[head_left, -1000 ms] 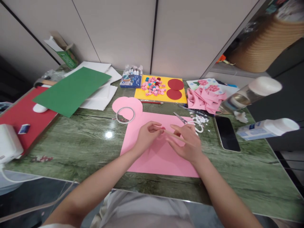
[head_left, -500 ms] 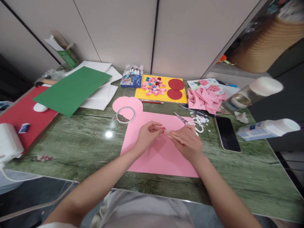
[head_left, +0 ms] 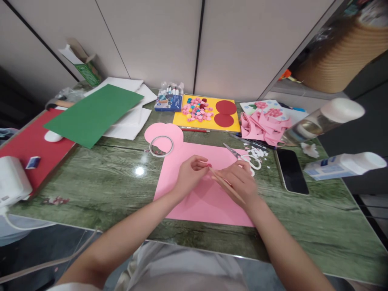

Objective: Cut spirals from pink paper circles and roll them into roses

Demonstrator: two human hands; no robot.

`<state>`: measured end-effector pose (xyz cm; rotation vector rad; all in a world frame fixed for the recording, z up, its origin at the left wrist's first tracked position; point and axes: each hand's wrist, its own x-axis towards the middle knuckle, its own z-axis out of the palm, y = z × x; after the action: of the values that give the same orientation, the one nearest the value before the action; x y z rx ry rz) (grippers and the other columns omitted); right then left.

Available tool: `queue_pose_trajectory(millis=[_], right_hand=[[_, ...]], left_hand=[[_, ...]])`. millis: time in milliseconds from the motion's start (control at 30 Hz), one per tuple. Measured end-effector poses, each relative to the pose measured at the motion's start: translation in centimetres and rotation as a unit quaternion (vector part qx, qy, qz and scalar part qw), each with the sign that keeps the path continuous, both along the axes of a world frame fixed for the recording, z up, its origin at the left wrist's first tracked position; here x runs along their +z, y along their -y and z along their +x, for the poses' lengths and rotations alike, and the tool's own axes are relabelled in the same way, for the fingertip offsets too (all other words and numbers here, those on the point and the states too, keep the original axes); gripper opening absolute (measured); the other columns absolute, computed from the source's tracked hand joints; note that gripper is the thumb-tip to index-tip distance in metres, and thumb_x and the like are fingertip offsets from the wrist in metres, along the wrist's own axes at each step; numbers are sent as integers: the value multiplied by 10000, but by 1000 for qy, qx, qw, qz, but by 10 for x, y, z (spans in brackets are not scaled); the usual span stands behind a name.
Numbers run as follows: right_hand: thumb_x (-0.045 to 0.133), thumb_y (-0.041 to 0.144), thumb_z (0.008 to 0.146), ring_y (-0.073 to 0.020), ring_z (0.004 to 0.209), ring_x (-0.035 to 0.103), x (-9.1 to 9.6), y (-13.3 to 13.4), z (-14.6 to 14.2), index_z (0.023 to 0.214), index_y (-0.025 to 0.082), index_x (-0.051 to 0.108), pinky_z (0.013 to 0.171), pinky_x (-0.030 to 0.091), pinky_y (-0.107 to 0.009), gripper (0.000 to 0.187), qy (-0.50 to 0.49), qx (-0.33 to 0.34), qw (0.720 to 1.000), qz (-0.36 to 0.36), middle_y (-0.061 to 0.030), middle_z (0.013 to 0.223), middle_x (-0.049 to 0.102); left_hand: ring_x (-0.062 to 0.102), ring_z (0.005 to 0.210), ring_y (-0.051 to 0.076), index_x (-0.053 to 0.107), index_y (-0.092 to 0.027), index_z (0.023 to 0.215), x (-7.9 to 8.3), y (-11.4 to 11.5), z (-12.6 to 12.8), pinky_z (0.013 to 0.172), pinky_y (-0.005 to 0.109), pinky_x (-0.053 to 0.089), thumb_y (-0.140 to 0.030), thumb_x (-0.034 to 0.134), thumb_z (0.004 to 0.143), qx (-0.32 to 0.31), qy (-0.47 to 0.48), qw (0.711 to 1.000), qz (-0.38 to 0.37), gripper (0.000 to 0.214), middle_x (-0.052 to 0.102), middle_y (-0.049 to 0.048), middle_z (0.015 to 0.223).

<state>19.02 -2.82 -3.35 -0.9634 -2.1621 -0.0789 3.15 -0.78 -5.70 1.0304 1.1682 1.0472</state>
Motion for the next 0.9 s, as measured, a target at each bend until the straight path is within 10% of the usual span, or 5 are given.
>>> queue_pose_trajectory(millis=[433,533,667,767,900], right_hand=[[568,208,792,-123,562,526,-5,2,11,879,249,581,669,416,-324,97,-168,-52,984,2,22,630,595],[459,259,857,-164,787,592,-2,0,4,964,252,549,762,438,-346,139,-295,-99,928,-203,-25,868,622],[598,336,761,-181,921,585,-3,-5,-8,890,252,480,809,441,-340,193,-387,35,776,-496,-19,991,605],[632,330,730,-171,843,601,-9,-6,-13,838,245,466,780,441,-328,215,-426,55,700,-570,9,865,613],[630,320,727,-180,859,595,-15,-6,-13,824,241,460,717,444,-300,211,-448,39,693,-564,8,825,603]], left_hand=[[629,733,146,567,-151,890,4,1,-2,696,272,469,-221,679,618,-38,67,995,-68,302,655,41,721],[631,716,135,558,-152,911,8,1,-3,713,277,463,-212,680,622,-62,112,988,-85,320,666,44,736],[603,634,109,556,-158,898,9,1,-2,654,254,454,-209,680,618,-79,103,989,-74,310,660,22,713],[597,644,104,552,-163,901,9,1,-2,652,244,454,-223,677,623,-82,92,990,-62,310,660,21,745],[596,665,109,558,-170,901,8,0,-3,641,236,450,-247,681,620,-86,62,993,-43,317,660,26,780]])
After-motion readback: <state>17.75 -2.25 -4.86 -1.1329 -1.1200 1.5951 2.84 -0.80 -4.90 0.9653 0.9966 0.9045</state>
